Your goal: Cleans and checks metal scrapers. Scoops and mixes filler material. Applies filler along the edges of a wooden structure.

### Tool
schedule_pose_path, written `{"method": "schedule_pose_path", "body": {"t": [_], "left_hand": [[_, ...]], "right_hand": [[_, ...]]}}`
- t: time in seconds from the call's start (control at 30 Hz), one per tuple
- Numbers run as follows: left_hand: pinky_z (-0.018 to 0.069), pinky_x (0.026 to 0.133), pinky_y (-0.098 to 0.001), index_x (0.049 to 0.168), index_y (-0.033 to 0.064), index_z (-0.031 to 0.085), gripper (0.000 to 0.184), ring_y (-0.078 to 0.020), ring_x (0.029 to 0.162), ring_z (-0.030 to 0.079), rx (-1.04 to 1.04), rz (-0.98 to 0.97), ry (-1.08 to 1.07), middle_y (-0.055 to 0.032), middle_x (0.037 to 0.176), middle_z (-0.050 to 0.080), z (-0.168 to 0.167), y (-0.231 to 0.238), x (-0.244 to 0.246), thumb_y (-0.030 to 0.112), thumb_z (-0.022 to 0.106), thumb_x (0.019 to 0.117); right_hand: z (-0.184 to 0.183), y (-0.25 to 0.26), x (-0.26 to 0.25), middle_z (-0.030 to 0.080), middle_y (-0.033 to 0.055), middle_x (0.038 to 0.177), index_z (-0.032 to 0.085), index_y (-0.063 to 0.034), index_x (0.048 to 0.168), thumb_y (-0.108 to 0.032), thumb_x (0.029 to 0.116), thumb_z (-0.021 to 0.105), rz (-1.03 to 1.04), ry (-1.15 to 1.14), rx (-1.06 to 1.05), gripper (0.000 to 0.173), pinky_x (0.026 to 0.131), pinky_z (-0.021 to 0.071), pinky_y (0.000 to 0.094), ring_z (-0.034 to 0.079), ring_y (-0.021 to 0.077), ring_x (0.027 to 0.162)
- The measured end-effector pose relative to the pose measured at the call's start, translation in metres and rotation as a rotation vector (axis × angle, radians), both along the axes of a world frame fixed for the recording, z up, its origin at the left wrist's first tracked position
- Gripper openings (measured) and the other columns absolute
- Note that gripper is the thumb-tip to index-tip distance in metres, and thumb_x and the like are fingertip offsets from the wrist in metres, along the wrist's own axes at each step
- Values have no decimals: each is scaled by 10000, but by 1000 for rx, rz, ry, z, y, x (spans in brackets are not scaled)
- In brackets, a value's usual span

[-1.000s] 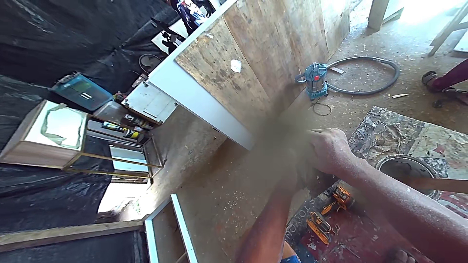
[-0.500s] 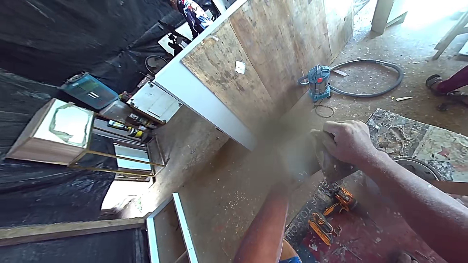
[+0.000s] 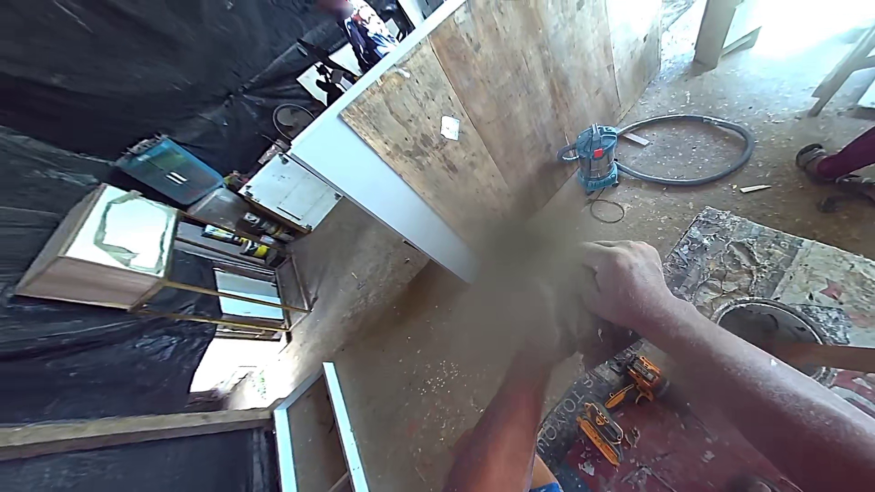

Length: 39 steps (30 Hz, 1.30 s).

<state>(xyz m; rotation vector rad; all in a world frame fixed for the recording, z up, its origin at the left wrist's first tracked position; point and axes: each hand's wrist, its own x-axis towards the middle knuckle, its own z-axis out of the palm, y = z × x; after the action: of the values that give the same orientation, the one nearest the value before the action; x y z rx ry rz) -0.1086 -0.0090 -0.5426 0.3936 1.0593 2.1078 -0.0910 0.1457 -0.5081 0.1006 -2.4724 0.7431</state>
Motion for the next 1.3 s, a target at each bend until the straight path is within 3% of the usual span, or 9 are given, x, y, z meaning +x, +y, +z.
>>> {"method": "schedule_pose_path", "body": {"t": [0.77,0.87,0.93,1.0,1.07,1.13,1.2,1.27,1.3], "left_hand": [[613,813,-291,1056,198,733,806,-85,900,740,8,47,-8,-3,947,768,-1,3,0,868,685,608],[614,806,-316,1082,195,712,920,-103,902,734,-37,96,-1,-4,949,760,4,7,-2,924,666,523],[607,770,-294,1142,152,662,1019,-103,880,718,-120,163,-34,-12,955,737,6,10,-6,940,666,497],[578,697,-237,1197,103,612,943,-97,827,694,-179,203,-85,-32,974,711,6,11,-8,872,663,654],[551,686,-225,1366,79,526,928,-109,836,666,-289,252,-78,-56,1050,678,4,10,-15,816,580,805],[529,836,-294,1401,103,517,689,-123,953,626,-492,352,0,-38,1094,643,4,12,-20,656,424,1000],[573,875,-383,1304,61,603,427,-213,989,686,-528,487,-76,-121,1094,701,3,16,-23,386,597,1028],[599,784,-373,1219,30,636,305,-228,889,711,-506,560,-154,-141,1008,716,5,15,-28,207,694,977],[602,757,-364,1180,29,649,255,-219,849,715,-479,582,-161,-133,973,722,8,14,-29,165,696,970]], "right_hand": [[-6,-11,1,520,-5,568,561,-144,645,-366,983,538,151,-169,-205,406,525,423,430,573,181,569],[-1,-5,-3,479,-45,566,557,-150,660,-347,1008,529,265,-166,-449,401,491,409,334,506,97,524],[6,3,-5,577,-27,596,654,-122,762,-305,1059,491,345,-200,-761,385,464,470,263,553,66,505],[10,13,-6,581,10,588,658,-105,806,-354,1102,422,345,-283,-1060,452,426,462,239,528,77,456],[6,22,-8,468,-26,535,560,-135,724,-390,1114,348,369,-358,-1353,512,394,376,190,412,46,407],[-14,26,-10,431,-51,526,526,-139,709,-365,1125,279,504,-396,-1565,534,409,357,184,396,35,417],[-65,28,-23,550,-20,635,588,-41,912,-327,1146,217,1075,-268,-1733,524,497,485,180,557,35,525],[-6,9,-3,415,-26,519,532,-132,745,-427,1109,334,245,-588,-1820,508,387,364,178,399,51,388],[0,9,-2,445,-24,538,558,-146,773,-436,1104,361,147,-594,-1770,482,395,370,183,410,51,402]]}}
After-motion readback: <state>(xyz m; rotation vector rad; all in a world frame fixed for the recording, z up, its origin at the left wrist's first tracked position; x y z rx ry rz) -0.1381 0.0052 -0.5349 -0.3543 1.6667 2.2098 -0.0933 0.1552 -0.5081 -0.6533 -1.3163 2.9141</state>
